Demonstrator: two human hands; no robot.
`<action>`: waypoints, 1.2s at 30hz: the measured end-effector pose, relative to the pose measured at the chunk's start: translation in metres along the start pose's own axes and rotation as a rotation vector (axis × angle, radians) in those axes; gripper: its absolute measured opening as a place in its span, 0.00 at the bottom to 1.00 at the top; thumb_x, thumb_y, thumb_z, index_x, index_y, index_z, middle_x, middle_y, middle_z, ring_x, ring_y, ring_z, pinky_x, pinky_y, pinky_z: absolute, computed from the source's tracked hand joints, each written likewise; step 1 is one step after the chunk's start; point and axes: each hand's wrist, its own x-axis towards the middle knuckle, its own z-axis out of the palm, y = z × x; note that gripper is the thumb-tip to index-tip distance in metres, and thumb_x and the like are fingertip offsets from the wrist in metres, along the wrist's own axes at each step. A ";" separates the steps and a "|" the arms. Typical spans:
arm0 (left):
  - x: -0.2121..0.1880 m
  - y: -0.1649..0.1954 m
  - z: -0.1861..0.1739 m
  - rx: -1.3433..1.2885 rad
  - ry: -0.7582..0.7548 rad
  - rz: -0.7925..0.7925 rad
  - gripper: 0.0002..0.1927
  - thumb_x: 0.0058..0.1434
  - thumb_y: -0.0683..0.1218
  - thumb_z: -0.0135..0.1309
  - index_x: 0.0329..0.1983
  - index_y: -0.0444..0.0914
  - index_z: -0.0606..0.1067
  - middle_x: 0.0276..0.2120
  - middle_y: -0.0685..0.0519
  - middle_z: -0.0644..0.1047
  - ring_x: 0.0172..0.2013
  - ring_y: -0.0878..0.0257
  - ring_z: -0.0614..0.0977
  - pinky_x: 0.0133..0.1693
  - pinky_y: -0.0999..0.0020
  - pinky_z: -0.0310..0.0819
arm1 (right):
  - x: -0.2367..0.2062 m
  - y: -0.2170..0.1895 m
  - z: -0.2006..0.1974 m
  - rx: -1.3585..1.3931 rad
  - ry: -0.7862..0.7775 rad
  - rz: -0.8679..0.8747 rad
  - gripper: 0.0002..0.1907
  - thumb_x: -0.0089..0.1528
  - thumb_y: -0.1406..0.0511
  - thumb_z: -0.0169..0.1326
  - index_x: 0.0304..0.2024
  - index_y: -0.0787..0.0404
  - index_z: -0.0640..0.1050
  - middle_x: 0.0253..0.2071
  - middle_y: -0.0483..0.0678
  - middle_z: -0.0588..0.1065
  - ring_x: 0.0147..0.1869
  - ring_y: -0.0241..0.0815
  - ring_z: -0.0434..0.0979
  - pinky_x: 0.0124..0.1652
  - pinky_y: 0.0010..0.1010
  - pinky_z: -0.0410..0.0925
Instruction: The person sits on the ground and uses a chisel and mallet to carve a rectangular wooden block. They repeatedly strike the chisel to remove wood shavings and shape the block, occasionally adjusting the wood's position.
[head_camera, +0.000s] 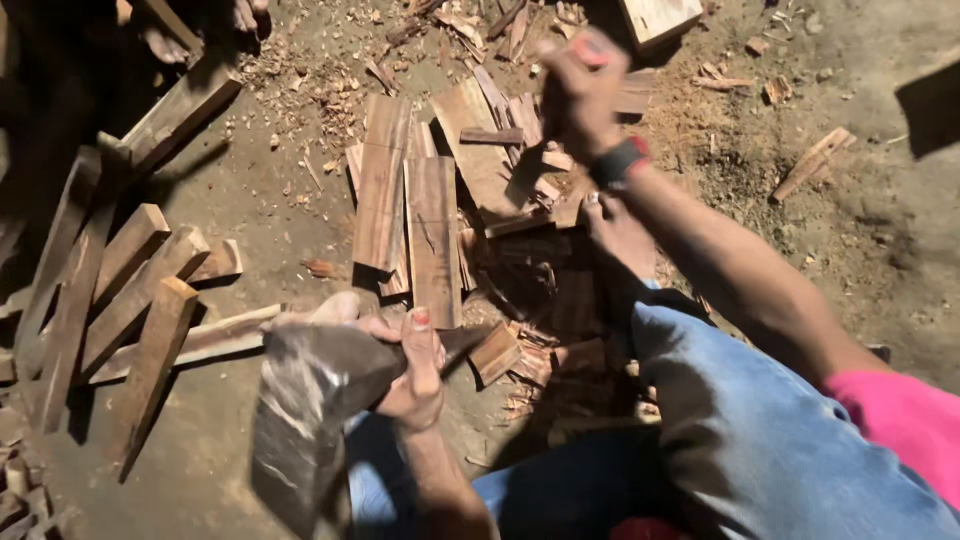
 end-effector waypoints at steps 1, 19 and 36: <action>-0.001 -0.008 -0.001 -0.006 0.017 0.061 0.15 0.67 0.34 0.55 0.48 0.39 0.62 0.28 0.54 0.70 0.22 0.70 0.71 0.24 0.77 0.68 | 0.007 -0.017 -0.015 0.100 -0.063 -0.009 0.15 0.66 0.68 0.60 0.27 0.55 0.70 0.18 0.40 0.65 0.18 0.31 0.62 0.18 0.27 0.59; -0.020 -0.035 -0.020 -0.086 0.175 0.204 0.16 0.67 0.33 0.53 0.47 0.38 0.60 0.28 0.52 0.65 0.20 0.68 0.68 0.22 0.73 0.65 | -0.004 0.023 -0.075 -1.780 -1.241 0.414 0.48 0.48 0.44 0.68 0.61 0.53 0.60 0.47 0.58 0.71 0.40 0.55 0.78 0.34 0.46 0.72; -0.028 -0.028 -0.019 -0.105 0.286 0.165 0.15 0.69 0.34 0.52 0.46 0.39 0.59 0.28 0.52 0.66 0.19 0.69 0.66 0.20 0.72 0.64 | -0.032 0.061 -0.069 -1.962 -1.009 -0.453 0.33 0.68 0.59 0.49 0.74 0.39 0.56 0.64 0.62 0.63 0.21 0.44 0.71 0.23 0.40 0.66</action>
